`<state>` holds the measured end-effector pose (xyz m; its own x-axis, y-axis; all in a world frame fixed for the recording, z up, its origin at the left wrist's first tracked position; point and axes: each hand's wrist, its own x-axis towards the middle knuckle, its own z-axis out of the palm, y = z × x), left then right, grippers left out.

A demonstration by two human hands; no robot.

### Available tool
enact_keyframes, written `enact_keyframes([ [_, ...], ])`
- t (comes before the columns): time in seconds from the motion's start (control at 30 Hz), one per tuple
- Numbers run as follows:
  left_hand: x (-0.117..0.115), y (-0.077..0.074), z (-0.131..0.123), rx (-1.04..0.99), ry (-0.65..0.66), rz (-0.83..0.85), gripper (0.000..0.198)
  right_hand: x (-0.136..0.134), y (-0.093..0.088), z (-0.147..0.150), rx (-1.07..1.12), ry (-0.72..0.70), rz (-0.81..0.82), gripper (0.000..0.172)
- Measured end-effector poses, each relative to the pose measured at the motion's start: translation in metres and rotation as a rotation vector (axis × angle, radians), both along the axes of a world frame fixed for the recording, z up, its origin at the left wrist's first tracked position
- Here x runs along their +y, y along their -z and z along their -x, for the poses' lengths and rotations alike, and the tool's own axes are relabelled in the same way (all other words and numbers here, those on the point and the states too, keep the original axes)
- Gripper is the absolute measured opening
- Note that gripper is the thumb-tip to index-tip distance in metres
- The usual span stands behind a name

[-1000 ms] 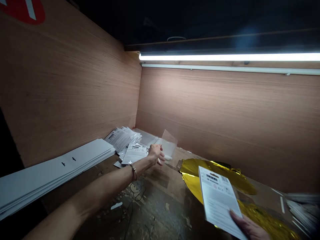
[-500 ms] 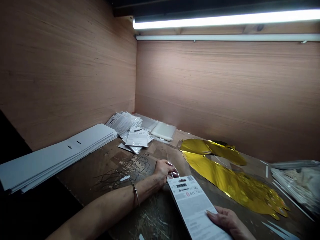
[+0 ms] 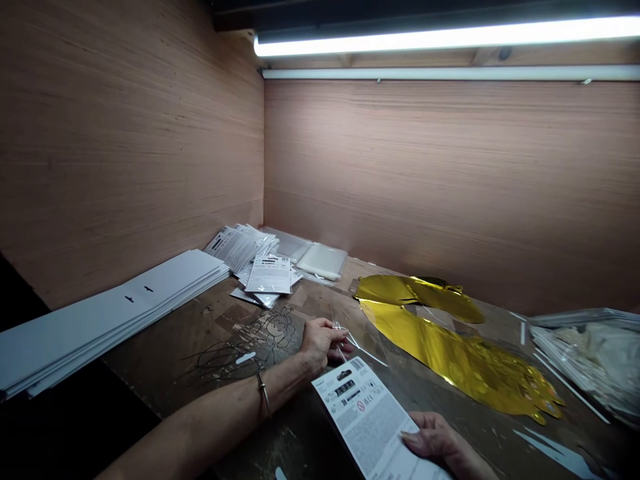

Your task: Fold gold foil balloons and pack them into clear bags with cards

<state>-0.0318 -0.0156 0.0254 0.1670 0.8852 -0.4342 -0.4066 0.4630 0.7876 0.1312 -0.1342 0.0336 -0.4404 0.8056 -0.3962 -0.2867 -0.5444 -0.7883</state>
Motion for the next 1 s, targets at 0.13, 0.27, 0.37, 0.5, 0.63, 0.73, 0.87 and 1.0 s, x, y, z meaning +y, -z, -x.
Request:
enact_keyframes([
  [0.13,-0.006,-0.006,0.003,0.024,0.034,0.007,0.021,0.005,-0.002,0.001,-0.008,0.031,0.015,0.024],
  [0.27,-0.012,-0.013,0.015,0.039,0.021,-0.028,0.017,0.009,-0.001,-0.005,-0.083,0.135,0.043,0.017],
  [0.37,-0.018,-0.015,0.022,0.042,-0.011,-0.039,0.014,0.010,-0.001,-0.003,-0.137,0.252,0.035,0.013],
  [0.5,-0.025,-0.015,0.026,0.039,-0.109,-0.059,0.017,0.009,-0.003,0.009,-0.171,0.392,-0.027,0.018],
  [0.63,-0.028,-0.016,0.028,0.026,-0.151,-0.076,0.018,0.007,-0.007,0.019,-0.200,0.464,-0.032,0.020],
  [0.73,-0.029,-0.018,0.031,0.017,-0.162,-0.042,0.018,0.007,-0.009,0.019,-0.199,0.436,-0.020,0.019],
  [0.87,-0.033,-0.019,0.030,-0.001,-0.147,-0.018,0.021,0.005,-0.008,0.016,-0.198,0.408,0.007,0.018],
  [1.0,-0.037,-0.019,0.025,-0.038,-0.176,-0.029,0.024,0.005,-0.004,0.018,-0.167,0.471,-0.005,0.016],
])
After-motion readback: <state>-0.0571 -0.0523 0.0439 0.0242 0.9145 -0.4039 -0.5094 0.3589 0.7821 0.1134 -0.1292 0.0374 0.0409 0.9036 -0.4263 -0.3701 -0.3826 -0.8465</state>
